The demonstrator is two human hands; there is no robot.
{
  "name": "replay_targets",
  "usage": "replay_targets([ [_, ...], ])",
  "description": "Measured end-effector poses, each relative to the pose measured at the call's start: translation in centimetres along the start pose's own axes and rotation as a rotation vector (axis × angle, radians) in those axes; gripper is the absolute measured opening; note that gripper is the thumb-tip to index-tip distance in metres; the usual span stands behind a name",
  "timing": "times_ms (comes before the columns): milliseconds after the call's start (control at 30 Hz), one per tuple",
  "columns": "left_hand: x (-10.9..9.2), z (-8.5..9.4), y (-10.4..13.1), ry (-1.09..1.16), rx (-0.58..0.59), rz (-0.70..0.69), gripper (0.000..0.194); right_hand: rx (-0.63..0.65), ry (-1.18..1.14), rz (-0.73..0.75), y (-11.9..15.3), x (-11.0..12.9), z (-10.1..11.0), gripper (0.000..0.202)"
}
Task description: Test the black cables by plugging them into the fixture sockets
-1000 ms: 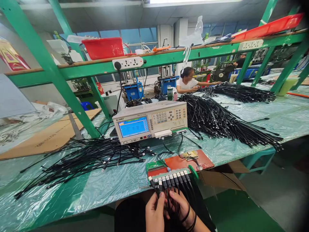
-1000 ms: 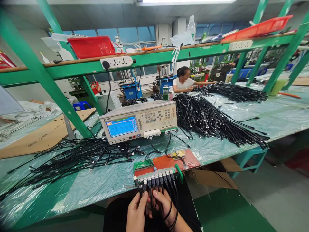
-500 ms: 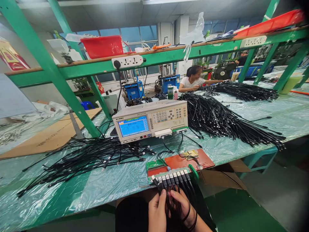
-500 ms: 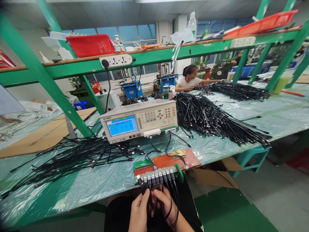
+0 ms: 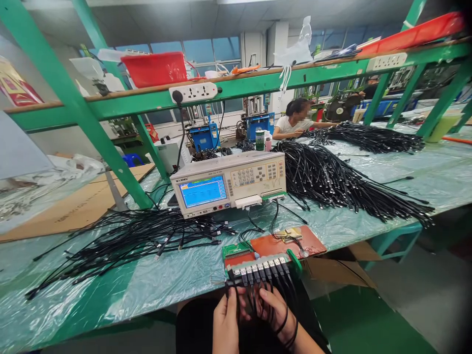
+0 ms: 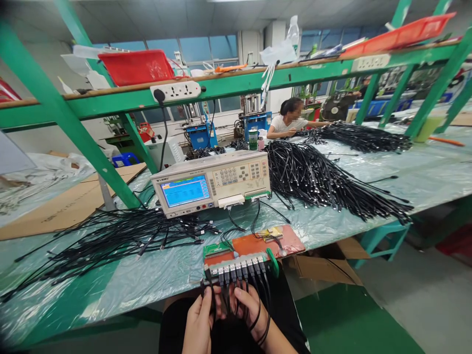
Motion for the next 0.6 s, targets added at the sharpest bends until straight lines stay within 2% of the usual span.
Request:
replay_targets([
  [133,0.5,1.1,0.9,0.02,-0.006,-0.007,0.056,-0.043,0.028,0.003,0.0,-0.5,0.7,0.046],
  [333,0.6,0.7,1.8,-0.052,0.018,0.008,0.053,-0.02,0.102,0.013,-0.4,-0.8,1.1,0.05],
  [600,0.4,0.1,2.0,-0.056,-0.116,-0.102,0.054,-0.087,0.043,-0.027,-0.4,-0.9,1.0,0.052],
])
Point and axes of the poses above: each hand's wrist, its own y-axis away from the middle knuckle, its own z-axis out of the back of the hand, x = y × z, the point moved 1 cm from there along -y, towards the middle knuckle, and after that the axes turned 10 degrees about x, right-handed, at the moved point
